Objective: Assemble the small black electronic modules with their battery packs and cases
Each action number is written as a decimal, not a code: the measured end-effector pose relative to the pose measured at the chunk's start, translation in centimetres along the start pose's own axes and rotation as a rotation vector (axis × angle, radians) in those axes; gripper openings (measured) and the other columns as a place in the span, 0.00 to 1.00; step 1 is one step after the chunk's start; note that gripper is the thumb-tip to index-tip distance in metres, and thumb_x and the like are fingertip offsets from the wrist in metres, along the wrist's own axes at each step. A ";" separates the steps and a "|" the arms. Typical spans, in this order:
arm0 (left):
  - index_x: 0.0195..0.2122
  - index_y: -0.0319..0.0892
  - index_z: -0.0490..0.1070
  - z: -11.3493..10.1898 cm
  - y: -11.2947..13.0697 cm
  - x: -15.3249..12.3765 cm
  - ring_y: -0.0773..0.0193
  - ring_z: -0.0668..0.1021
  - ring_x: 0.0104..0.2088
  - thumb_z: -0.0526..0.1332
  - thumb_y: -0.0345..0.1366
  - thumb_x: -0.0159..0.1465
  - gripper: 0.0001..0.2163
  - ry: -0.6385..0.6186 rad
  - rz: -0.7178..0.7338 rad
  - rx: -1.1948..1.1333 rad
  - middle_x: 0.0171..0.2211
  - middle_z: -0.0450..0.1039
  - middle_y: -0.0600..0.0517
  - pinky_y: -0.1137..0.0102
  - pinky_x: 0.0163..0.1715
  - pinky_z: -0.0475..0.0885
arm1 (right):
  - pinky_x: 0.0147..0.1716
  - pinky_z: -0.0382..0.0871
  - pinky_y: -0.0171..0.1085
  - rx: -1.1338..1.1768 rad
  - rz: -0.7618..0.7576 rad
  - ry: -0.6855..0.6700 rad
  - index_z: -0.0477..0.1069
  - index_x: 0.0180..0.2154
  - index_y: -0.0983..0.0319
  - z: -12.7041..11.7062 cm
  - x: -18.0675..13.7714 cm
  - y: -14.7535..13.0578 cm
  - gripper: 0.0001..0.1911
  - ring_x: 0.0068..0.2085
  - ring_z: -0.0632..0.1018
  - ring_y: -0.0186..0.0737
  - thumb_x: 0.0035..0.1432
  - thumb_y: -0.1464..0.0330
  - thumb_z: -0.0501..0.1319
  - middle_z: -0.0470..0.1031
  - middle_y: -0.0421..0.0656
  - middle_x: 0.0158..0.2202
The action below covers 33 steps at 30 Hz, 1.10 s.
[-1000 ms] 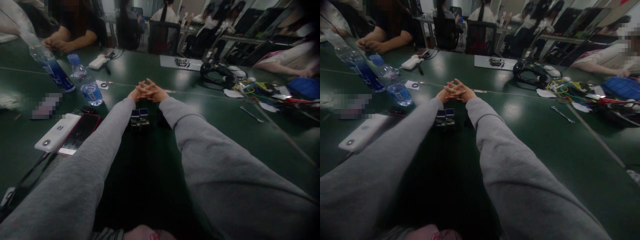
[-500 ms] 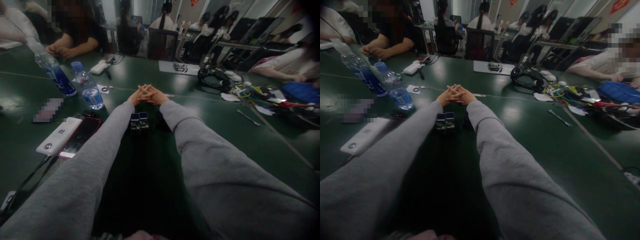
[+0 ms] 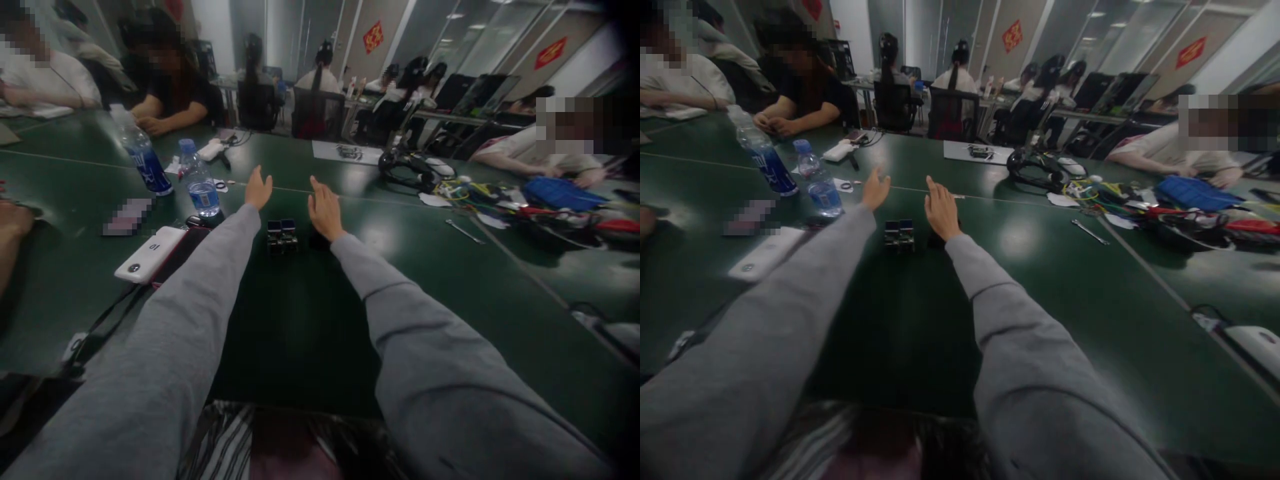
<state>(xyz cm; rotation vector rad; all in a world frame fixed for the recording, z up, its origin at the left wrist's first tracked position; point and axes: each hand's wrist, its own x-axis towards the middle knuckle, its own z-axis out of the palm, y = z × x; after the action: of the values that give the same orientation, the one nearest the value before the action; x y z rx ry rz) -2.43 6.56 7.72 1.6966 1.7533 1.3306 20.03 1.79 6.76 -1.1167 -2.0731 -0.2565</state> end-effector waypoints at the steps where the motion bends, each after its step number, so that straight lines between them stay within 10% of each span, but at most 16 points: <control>1: 0.64 0.40 0.59 -0.2 -0.2 -1.0 0.51 0.69 0.62 0.55 0.45 0.70 0.25 -0.018 -0.067 -0.138 0.60 0.67 0.39 0.56 0.62 0.60 | 0.59 0.63 0.51 0.021 -0.032 -0.004 0.56 0.65 0.67 -0.8 -1.4 -1.9 0.26 0.60 0.67 0.49 0.70 0.65 0.43 0.67 0.53 0.59; 7: 0.53 0.41 0.71 -0.6 -2.7 -8.0 0.55 0.79 0.48 0.53 0.53 0.68 0.23 -0.343 -0.156 -0.473 0.51 0.76 0.42 0.58 0.52 0.69 | 0.60 0.61 0.46 0.094 -0.089 0.015 0.63 0.61 0.61 -4.8 -4.3 -9.6 0.21 0.61 0.66 0.44 0.72 0.62 0.45 0.68 0.47 0.59; 14: 0.46 0.39 0.77 0.8 -5.7 -10.5 0.57 0.78 0.48 0.62 0.49 0.62 0.19 -0.265 0.117 -0.326 0.45 0.79 0.45 0.63 0.53 0.69 | 0.64 0.49 0.55 -0.118 0.024 -0.062 0.63 0.61 0.58 -6.2 -9.1 -12.1 0.23 0.65 0.61 0.51 0.71 0.55 0.49 0.64 0.50 0.62; 27: 0.47 0.43 0.78 1.4 -7.0 -10.0 0.60 0.77 0.41 0.64 0.46 0.62 0.17 -0.324 0.098 -0.308 0.43 0.77 0.47 0.62 0.45 0.72 | 0.53 0.61 0.51 -0.118 0.108 -0.091 0.66 0.57 0.61 -4.7 -12.6 0.1 0.21 0.56 0.71 0.51 0.70 0.58 0.50 0.73 0.50 0.52; 33: 0.46 0.43 0.78 1.7 -7.2 -9.9 0.60 0.77 0.39 0.64 0.47 0.61 0.17 -0.305 0.116 -0.295 0.41 0.78 0.47 0.63 0.42 0.72 | 0.58 0.56 0.52 -0.025 -0.033 -0.088 0.67 0.59 0.56 -4.1 -11.8 -0.1 0.21 0.61 0.69 0.49 0.71 0.57 0.50 0.71 0.46 0.59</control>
<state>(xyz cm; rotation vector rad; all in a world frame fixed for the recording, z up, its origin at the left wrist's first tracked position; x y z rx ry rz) -3.08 -0.68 -2.24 1.7432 1.2413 1.2292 26.04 -7.74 1.43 -1.1275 -2.1732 -0.2546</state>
